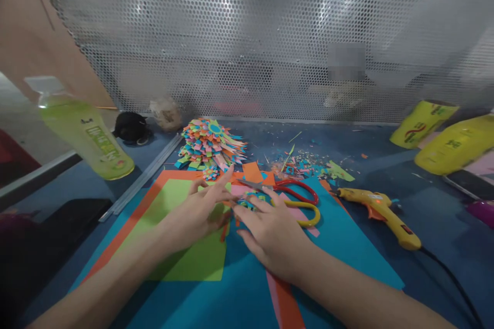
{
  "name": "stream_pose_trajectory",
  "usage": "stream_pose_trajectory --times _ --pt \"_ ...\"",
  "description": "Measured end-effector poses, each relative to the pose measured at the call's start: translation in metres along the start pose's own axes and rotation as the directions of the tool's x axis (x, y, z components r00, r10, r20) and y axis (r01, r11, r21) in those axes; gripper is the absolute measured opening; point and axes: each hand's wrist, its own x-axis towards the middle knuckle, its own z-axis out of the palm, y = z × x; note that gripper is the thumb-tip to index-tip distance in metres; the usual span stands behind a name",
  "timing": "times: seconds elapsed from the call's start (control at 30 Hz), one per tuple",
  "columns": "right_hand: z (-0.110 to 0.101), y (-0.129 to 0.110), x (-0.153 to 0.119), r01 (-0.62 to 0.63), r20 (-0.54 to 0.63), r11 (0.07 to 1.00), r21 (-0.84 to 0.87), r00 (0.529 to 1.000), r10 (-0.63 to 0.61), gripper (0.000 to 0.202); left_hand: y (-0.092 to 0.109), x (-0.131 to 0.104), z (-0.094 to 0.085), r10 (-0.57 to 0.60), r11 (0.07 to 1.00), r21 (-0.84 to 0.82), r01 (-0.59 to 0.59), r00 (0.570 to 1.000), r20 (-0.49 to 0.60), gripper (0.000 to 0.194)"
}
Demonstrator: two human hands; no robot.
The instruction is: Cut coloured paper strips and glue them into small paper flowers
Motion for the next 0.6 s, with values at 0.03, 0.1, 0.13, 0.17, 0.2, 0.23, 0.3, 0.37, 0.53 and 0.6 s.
stream_pose_trajectory --times 0.03,0.1,0.13,0.17,0.2,0.23,0.3,0.37,0.53,0.6 --pt "-0.001 0.001 0.000 -0.019 -0.034 0.999 0.048 0.999 0.021 0.031 0.000 0.000 0.000 0.004 1.000 -0.018 -0.004 1.000 -0.005 0.086" --pt "-0.002 0.002 0.000 -0.057 -0.069 0.989 0.134 0.995 0.067 0.035 0.000 -0.001 0.000 0.005 0.997 -0.073 -0.006 1.000 -0.013 0.089" --pt "-0.002 0.002 0.000 -0.080 -0.076 0.982 0.170 0.993 0.094 0.039 0.001 -0.001 0.000 0.001 0.994 -0.110 -0.003 1.000 -0.018 0.090" --pt "-0.001 0.002 0.000 -0.103 -0.085 0.974 0.203 0.989 0.122 0.041 0.002 -0.001 0.000 -0.005 0.988 -0.154 0.001 1.000 -0.023 0.091" --pt "-0.001 0.002 0.000 -0.124 -0.092 0.965 0.233 0.985 0.149 0.042 0.003 -0.001 0.000 -0.009 0.979 -0.206 0.003 1.000 -0.029 0.091" --pt "-0.001 0.001 0.000 -0.143 -0.104 0.955 0.260 0.979 0.175 0.039 0.004 -0.001 0.001 -0.011 0.964 -0.265 0.000 0.999 -0.039 0.090" --pt "-0.003 0.001 0.001 -0.163 -0.144 0.939 0.304 0.966 0.214 0.031 0.007 -0.001 0.001 -0.023 0.915 -0.404 -0.001 0.998 -0.055 0.089" --pt "-0.005 0.000 0.003 -0.184 -0.169 0.921 0.342 0.953 0.253 0.023 0.010 0.000 0.001 -0.075 0.837 -0.546 0.045 0.997 -0.031 0.088" --pt "-0.011 -0.003 0.007 -0.314 -0.083 0.815 0.486 0.912 0.401 0.019 0.017 0.003 -0.004 -0.227 0.623 -0.740 0.254 0.964 0.139 0.085" --pt "-0.013 -0.004 0.007 -0.337 -0.072 0.789 0.513 0.900 0.431 0.019 0.018 0.004 -0.005 -0.248 0.537 -0.793 0.287 0.952 0.177 0.083"
